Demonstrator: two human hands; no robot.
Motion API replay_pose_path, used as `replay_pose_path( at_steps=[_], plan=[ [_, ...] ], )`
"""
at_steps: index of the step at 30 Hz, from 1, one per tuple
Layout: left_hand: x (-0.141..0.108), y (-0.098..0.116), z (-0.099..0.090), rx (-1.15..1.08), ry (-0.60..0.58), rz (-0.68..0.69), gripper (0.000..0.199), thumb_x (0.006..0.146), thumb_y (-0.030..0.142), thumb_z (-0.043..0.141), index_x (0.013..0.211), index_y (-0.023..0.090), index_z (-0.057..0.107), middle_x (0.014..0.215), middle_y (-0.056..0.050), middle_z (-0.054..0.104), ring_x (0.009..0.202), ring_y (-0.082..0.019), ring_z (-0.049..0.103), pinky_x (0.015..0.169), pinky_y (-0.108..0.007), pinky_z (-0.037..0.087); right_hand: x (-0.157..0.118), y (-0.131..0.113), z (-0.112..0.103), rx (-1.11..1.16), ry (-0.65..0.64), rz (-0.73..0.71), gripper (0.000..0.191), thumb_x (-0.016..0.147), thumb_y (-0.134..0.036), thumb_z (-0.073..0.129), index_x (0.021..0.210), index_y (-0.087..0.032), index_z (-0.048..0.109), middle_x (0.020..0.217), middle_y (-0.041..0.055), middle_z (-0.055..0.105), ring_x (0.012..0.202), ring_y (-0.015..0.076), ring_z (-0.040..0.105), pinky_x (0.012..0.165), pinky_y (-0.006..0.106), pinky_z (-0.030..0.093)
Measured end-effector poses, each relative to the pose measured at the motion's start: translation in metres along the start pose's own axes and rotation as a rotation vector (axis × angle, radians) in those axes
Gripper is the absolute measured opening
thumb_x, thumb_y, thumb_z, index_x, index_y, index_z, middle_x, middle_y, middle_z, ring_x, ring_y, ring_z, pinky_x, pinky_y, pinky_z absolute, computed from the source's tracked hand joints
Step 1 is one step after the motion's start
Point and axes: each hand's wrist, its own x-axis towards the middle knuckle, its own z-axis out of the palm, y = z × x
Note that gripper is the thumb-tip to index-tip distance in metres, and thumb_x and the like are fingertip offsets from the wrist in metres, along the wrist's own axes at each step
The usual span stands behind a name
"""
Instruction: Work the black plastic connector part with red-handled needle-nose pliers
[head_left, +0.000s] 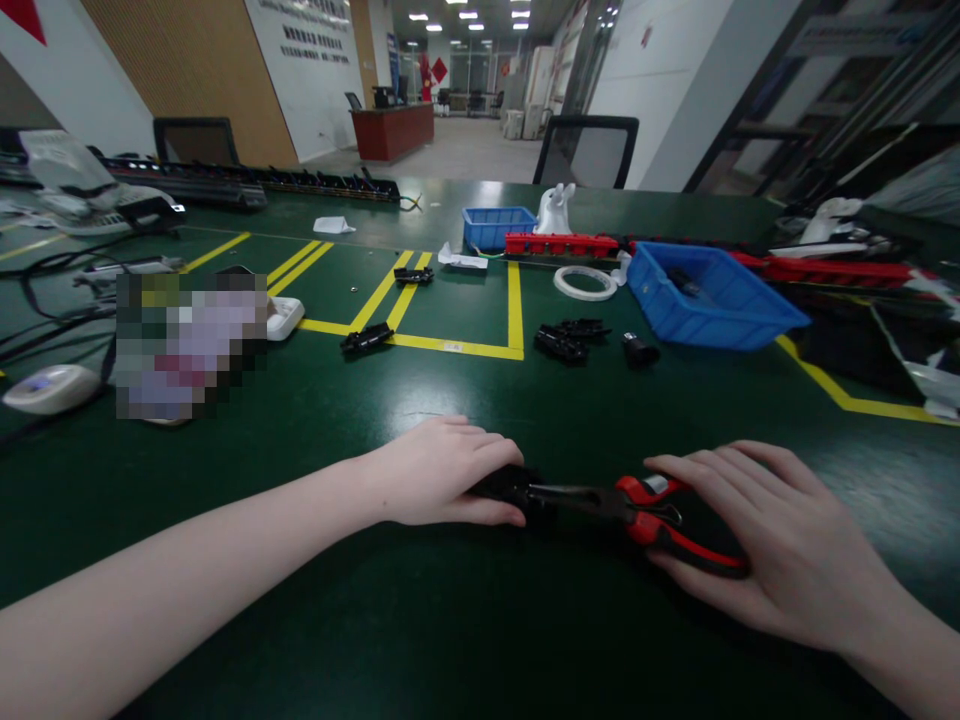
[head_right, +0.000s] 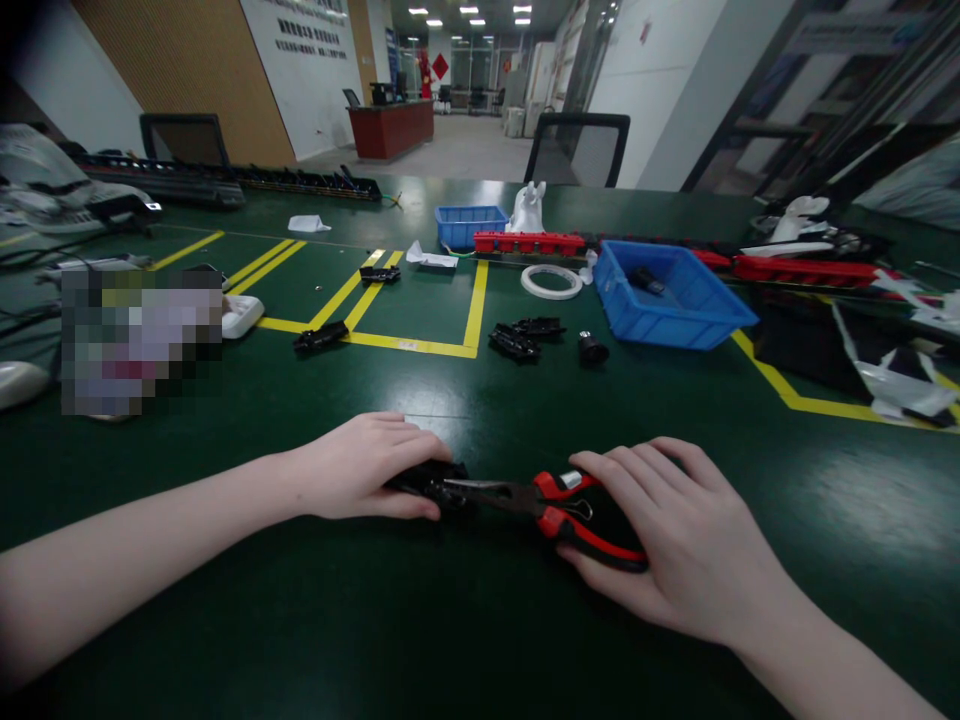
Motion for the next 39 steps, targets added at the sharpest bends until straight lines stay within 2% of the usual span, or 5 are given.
replay_pose_path(
  at_steps=[12,18,26,39],
  plan=[
    [0.0,-0.001,0.002,0.01,0.003,0.001,0.038,0.093,0.052,0.061,0.108,0.018,0.059,0.095,-0.002,0.068,0.081,-0.018,0.064,0.071,-0.029,0.044,-0.003,0.004,0.006,-0.035,0.033,-0.068,0.049,0.08,-0.047,0.065,0.12,-0.02,0.057,0.099,0.0088,0.07,0.083,0.028,0.066,0.086,0.05,0.045],
    [0.0,-0.001,0.002,0.005,0.003,-0.003,0.037,0.093,0.051,0.061,0.112,0.019,0.058,0.097,-0.003,0.069,0.083,-0.018,0.065,0.074,-0.028,0.046,0.0,-0.003,0.003,-0.002,0.031,-0.027,0.039,0.087,-0.049,0.057,0.117,-0.024,0.055,0.096,0.0088,0.069,0.082,0.0292,0.066,0.086,0.053,0.045],
    [-0.001,-0.001,0.001,0.014,-0.004,-0.006,0.04,0.094,0.053,0.059,0.115,0.019,0.057,0.101,-0.003,0.069,0.084,-0.018,0.066,0.074,-0.029,0.046,-0.002,0.005,0.004,0.007,0.023,-0.093,0.047,0.083,-0.048,0.062,0.121,-0.022,0.052,0.096,0.0093,0.069,0.081,0.0301,0.066,0.086,0.055,0.045],
    [-0.001,0.0,0.003,0.049,0.012,0.023,0.04,0.093,0.053,0.061,0.113,0.019,0.058,0.101,-0.003,0.069,0.083,-0.018,0.065,0.072,-0.029,0.045,-0.004,0.01,0.007,0.037,0.029,-0.071,0.052,0.077,-0.045,0.069,0.121,-0.022,0.055,0.099,0.0083,0.071,0.083,0.0297,0.067,0.091,0.054,0.044]
  ],
)
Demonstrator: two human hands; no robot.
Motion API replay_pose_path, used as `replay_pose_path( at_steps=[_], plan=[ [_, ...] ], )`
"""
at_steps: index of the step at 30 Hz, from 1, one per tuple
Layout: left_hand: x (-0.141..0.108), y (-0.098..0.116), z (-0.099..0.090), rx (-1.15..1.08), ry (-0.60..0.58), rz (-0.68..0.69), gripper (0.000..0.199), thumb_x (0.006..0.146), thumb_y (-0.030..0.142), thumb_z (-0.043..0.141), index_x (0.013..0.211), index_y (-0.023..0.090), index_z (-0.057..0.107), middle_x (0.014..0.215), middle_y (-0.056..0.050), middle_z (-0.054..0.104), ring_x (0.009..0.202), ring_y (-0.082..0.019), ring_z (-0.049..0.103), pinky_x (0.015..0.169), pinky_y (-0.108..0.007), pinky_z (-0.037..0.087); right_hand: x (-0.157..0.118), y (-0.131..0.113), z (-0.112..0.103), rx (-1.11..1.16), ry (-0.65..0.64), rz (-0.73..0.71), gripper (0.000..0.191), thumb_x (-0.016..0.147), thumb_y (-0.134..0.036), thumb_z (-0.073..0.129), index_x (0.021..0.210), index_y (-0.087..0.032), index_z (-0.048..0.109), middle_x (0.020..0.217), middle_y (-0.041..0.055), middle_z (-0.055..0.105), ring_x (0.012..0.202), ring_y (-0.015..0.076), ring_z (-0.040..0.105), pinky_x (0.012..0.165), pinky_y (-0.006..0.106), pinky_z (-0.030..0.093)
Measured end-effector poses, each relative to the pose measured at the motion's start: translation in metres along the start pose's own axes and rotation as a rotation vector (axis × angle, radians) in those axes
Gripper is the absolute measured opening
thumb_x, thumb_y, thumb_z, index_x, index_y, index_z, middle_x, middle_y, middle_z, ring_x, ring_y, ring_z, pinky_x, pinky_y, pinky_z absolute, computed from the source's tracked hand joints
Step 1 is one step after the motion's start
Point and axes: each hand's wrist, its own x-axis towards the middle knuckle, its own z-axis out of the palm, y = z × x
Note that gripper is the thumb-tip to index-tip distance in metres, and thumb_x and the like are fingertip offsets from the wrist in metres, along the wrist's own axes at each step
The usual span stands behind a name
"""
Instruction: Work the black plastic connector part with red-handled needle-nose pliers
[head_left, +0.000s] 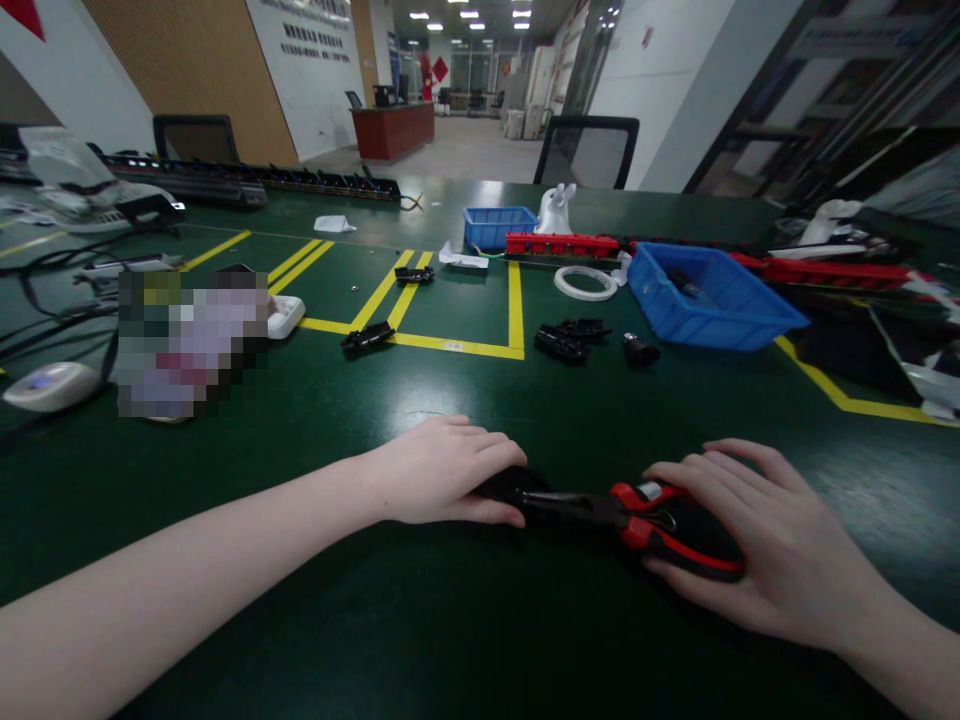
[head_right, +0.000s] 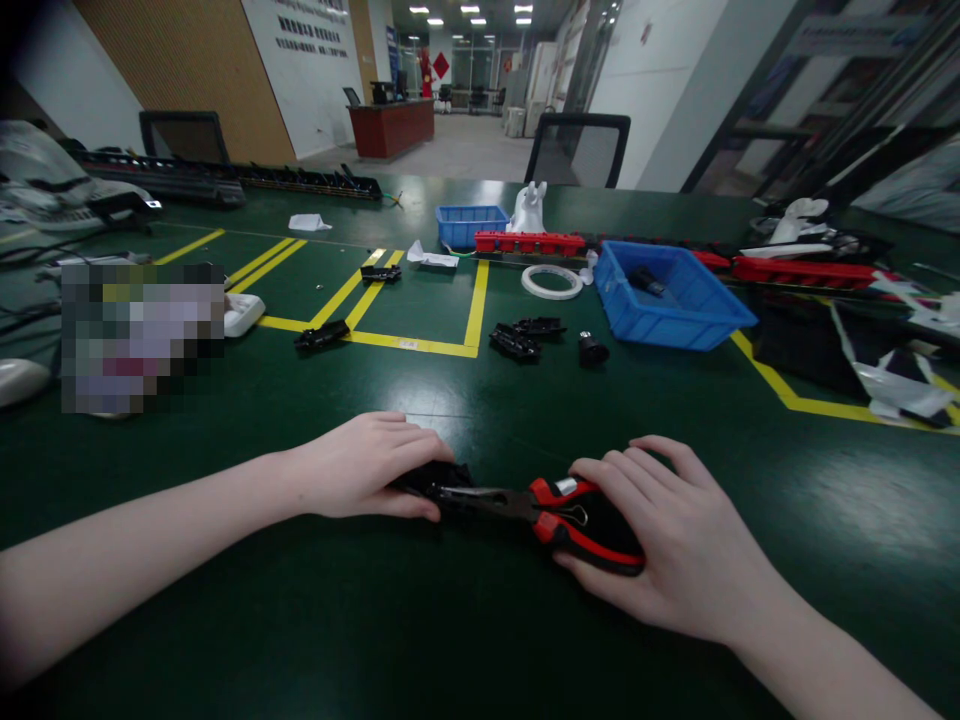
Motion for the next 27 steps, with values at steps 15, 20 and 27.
replay_pose_path(
  at_steps=[15,20,27],
  plan=[
    [-0.0003,-0.0001,-0.001,-0.025,-0.009,-0.018,0.039,0.094,0.052,0.06,0.114,0.019,0.058,0.1,-0.004,0.069,0.082,-0.018,0.065,0.073,-0.028,0.046,0.0001,-0.0021,0.0004,0.016,0.012,0.016,0.051,0.079,-0.049,0.066,0.122,-0.025,0.052,0.097,0.007,0.07,0.08,0.0293,0.067,0.089,0.056,0.045],
    [-0.0005,-0.0004,-0.0012,-0.034,-0.013,-0.03,0.041,0.095,0.054,0.057,0.117,0.019,0.057,0.102,-0.004,0.068,0.085,-0.018,0.065,0.074,-0.028,0.047,0.0029,-0.0068,-0.005,0.027,0.021,0.062,0.049,0.079,-0.046,0.066,0.123,-0.029,0.054,0.096,0.0061,0.07,0.081,0.0315,0.066,0.091,0.059,0.045],
    [-0.0004,-0.0016,-0.0007,-0.062,-0.015,-0.032,0.04,0.094,0.054,0.058,0.115,0.019,0.057,0.102,-0.004,0.068,0.084,-0.018,0.065,0.074,-0.028,0.047,0.0047,-0.0078,-0.006,0.029,0.015,0.057,0.044,0.081,-0.043,0.064,0.121,-0.027,0.052,0.095,0.0069,0.07,0.08,0.031,0.067,0.087,0.06,0.046]
  ],
)
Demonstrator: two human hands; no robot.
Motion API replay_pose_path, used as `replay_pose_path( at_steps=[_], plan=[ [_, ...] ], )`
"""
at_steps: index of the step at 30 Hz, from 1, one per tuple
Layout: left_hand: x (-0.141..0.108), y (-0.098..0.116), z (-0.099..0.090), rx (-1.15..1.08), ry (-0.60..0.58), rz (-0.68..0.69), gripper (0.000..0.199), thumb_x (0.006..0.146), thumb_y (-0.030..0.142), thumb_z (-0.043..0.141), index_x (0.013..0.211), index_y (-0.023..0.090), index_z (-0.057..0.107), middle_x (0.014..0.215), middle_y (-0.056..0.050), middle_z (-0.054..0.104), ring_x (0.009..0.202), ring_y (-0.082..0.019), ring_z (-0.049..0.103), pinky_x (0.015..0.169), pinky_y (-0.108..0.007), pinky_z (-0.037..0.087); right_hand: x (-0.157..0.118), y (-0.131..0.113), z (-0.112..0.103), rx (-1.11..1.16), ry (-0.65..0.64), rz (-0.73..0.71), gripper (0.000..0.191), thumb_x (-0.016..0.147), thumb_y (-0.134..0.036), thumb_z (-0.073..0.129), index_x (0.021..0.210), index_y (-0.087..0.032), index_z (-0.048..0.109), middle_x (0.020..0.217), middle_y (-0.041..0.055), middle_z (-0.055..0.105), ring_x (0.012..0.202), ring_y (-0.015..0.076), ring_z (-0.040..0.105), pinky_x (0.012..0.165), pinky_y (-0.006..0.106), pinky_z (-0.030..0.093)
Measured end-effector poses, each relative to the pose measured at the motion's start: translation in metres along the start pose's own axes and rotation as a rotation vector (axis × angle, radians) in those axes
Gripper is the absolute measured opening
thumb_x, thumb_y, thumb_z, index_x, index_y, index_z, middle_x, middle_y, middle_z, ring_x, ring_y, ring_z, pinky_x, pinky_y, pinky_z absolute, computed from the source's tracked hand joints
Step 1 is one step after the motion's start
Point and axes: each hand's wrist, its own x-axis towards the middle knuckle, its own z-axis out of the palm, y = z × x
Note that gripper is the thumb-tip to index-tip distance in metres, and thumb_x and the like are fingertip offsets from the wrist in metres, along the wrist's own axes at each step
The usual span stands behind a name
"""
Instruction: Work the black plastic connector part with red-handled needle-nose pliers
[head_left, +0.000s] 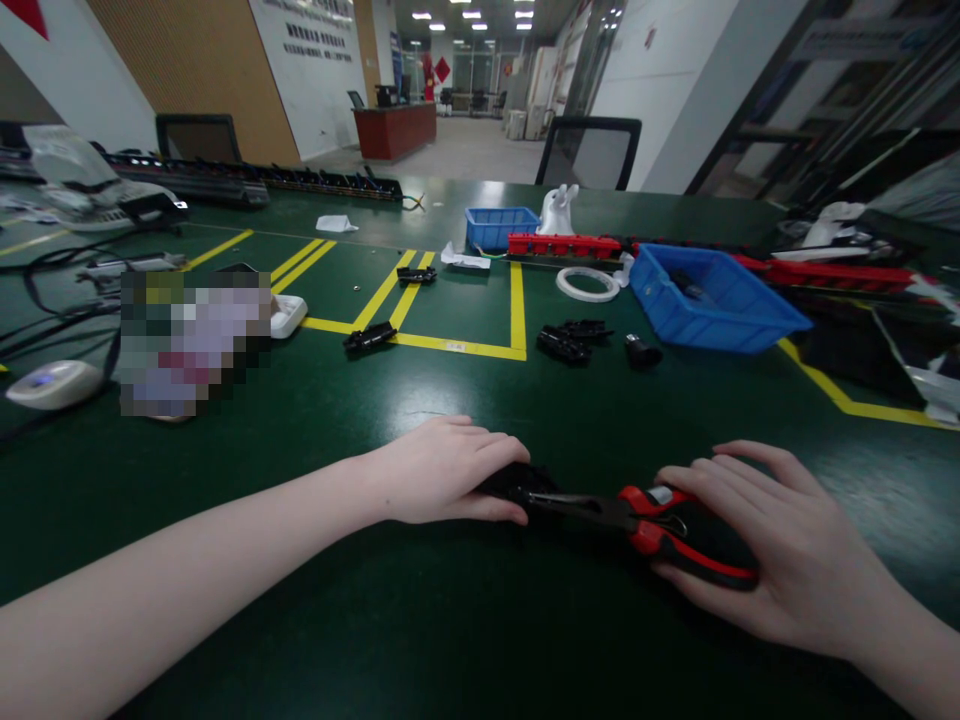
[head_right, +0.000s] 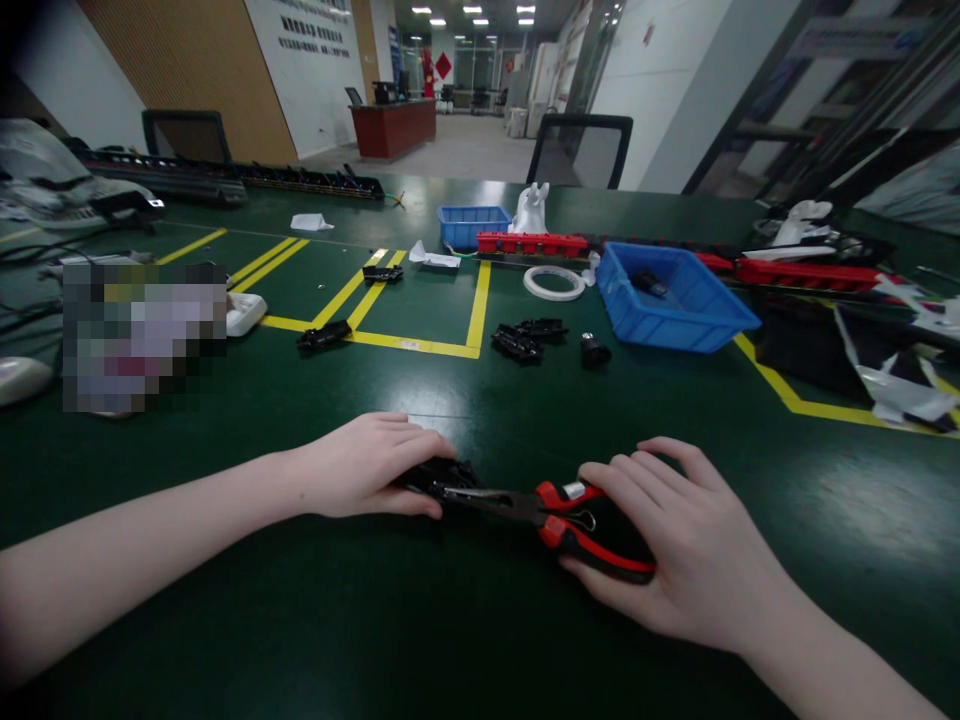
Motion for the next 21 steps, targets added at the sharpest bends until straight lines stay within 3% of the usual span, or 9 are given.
replay_pose_path(
  at_steps=[11,21],
  plan=[
    [0.0006,0.0005,-0.0005,0.002,0.012,0.001,0.039,0.091,0.049,0.065,0.115,0.019,0.057,0.1,-0.003,0.068,0.083,-0.018,0.065,0.075,-0.028,0.047,0.0008,-0.0019,0.0015,-0.015,0.005,-0.025,0.042,0.081,-0.044,0.064,0.116,-0.022,0.055,0.094,0.0078,0.07,0.08,0.0285,0.067,0.09,0.056,0.045],
    [0.0014,0.002,-0.0016,-0.009,0.001,-0.016,0.039,0.09,0.046,0.068,0.115,0.018,0.057,0.1,-0.002,0.068,0.084,-0.018,0.065,0.075,-0.029,0.047,0.0012,-0.0039,0.0015,0.017,-0.002,0.012,0.042,0.081,-0.044,0.064,0.118,-0.027,0.054,0.093,0.0061,0.07,0.079,0.0299,0.066,0.093,0.06,0.043]
  ],
)
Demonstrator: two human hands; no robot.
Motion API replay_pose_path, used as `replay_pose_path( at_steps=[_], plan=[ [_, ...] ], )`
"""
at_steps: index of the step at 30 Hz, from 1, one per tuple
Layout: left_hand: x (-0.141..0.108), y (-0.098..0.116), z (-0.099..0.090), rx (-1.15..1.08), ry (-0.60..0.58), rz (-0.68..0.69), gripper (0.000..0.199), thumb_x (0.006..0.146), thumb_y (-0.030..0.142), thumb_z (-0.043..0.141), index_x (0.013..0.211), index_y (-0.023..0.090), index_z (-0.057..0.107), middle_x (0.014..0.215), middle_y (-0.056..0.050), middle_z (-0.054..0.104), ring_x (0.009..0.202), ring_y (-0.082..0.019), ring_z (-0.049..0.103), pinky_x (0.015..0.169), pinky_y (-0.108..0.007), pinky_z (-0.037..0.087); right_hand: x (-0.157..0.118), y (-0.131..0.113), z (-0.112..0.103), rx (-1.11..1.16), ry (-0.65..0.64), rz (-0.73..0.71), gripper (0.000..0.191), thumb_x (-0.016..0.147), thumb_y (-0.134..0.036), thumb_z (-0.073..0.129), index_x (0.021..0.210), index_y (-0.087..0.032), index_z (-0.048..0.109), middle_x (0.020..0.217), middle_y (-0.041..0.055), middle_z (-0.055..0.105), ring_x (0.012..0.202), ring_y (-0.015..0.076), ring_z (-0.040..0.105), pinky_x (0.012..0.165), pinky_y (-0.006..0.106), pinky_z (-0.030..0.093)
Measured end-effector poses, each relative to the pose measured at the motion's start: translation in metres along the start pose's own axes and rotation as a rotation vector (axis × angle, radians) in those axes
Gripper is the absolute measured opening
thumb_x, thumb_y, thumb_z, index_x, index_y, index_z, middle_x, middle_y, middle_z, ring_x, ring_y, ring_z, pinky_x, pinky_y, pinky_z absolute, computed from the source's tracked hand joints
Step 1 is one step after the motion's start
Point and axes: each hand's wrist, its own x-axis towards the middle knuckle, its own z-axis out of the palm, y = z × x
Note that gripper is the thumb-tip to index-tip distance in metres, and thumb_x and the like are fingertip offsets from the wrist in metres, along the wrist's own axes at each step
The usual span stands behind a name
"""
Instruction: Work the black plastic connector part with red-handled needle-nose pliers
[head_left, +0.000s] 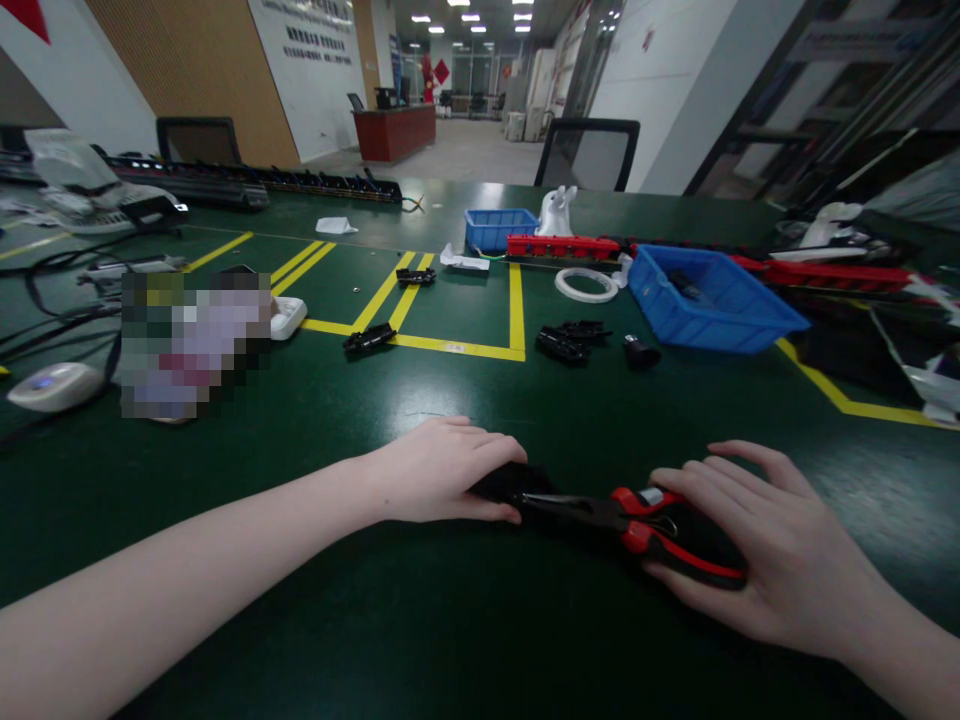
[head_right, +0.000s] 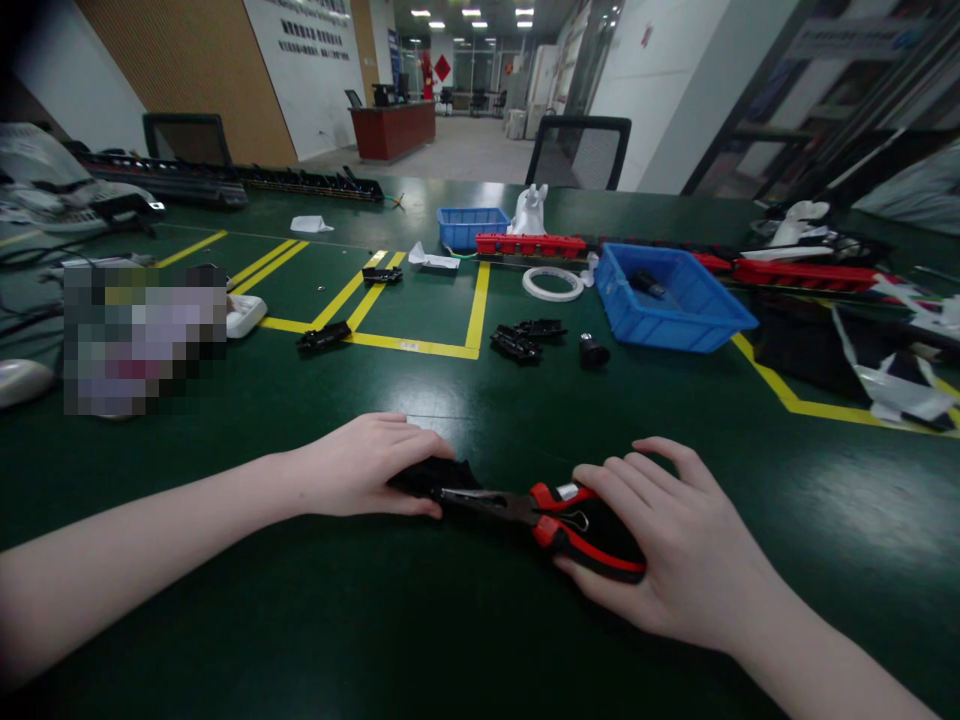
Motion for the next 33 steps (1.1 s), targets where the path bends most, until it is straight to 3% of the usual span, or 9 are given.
replay_pose_path(
  at_steps=[19,33],
  plan=[
    [-0.0007,-0.0021,0.0021,0.049,0.007,0.027,0.042,0.093,0.055,0.059,0.113,0.018,0.058,0.098,-0.005,0.068,0.083,-0.019,0.065,0.073,-0.029,0.046,0.0002,0.0007,-0.0006,-0.006,0.022,-0.006,0.041,0.081,-0.043,0.064,0.118,-0.027,0.056,0.094,0.0057,0.069,0.079,0.0293,0.066,0.094,0.059,0.044],
    [-0.0001,0.0,0.0005,-0.009,0.0,-0.001,0.037,0.09,0.046,0.067,0.114,0.019,0.058,0.099,-0.002,0.068,0.082,-0.018,0.064,0.073,-0.028,0.047,-0.0003,0.0013,0.0003,-0.024,0.007,-0.013,0.04,0.082,-0.046,0.063,0.114,-0.023,0.056,0.093,0.0067,0.07,0.08,0.0276,0.066,0.095,0.057,0.044]
  ],
)
